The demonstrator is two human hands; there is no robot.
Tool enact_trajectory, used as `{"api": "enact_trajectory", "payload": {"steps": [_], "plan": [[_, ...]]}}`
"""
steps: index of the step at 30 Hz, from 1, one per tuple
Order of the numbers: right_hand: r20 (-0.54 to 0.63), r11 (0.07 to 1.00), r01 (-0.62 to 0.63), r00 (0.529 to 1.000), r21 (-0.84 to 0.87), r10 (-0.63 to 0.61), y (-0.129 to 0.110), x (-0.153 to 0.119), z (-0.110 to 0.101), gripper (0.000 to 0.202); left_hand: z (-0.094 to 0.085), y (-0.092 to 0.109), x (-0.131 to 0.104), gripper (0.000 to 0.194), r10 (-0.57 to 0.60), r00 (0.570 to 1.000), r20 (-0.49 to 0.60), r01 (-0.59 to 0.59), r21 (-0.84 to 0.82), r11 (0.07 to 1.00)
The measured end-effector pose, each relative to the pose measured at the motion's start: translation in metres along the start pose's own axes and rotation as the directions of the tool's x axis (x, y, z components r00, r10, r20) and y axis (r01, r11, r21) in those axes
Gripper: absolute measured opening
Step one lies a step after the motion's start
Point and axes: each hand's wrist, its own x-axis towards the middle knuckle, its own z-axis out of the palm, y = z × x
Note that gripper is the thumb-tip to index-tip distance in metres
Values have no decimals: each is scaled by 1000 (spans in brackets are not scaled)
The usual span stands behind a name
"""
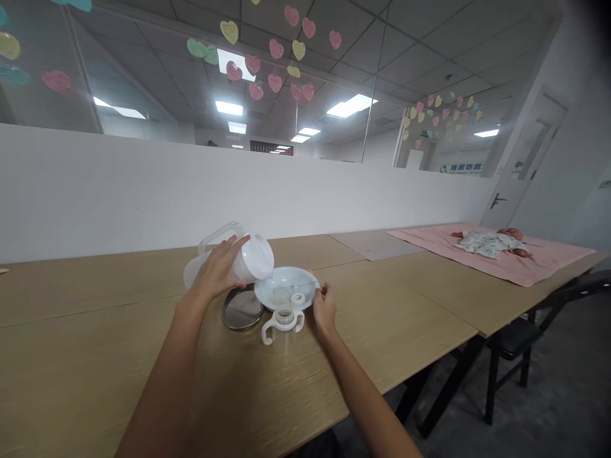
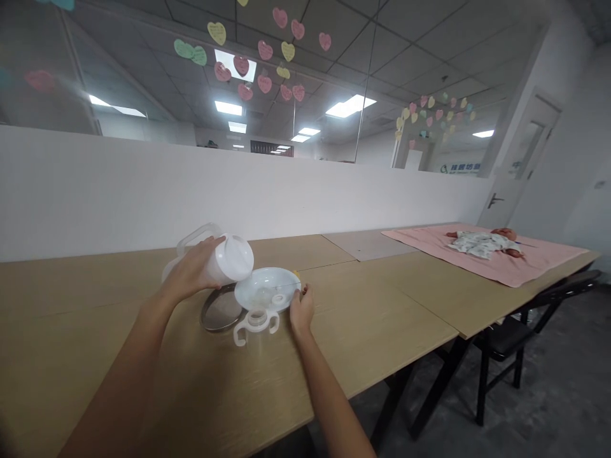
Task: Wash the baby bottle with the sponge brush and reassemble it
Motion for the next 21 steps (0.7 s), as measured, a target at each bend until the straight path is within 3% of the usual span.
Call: {"api": "enact_trajectory", "payload": {"steps": [3, 9, 21], "plan": [[26, 1000, -25, 999, -4, 26, 0, -1, 2, 54, -1, 1, 0, 104, 1, 1000, -2, -1, -5, 1000], [81, 998, 49, 995, 40, -52, -5, -3, -1, 48, -3, 2, -1, 104, -17, 1000, 4, 17, 4, 1000], [114, 998, 43, 993, -51, -37, -13, -5, -5, 51, -3, 2, -1, 106, -16, 1000, 11, 15, 31, 999]]}}
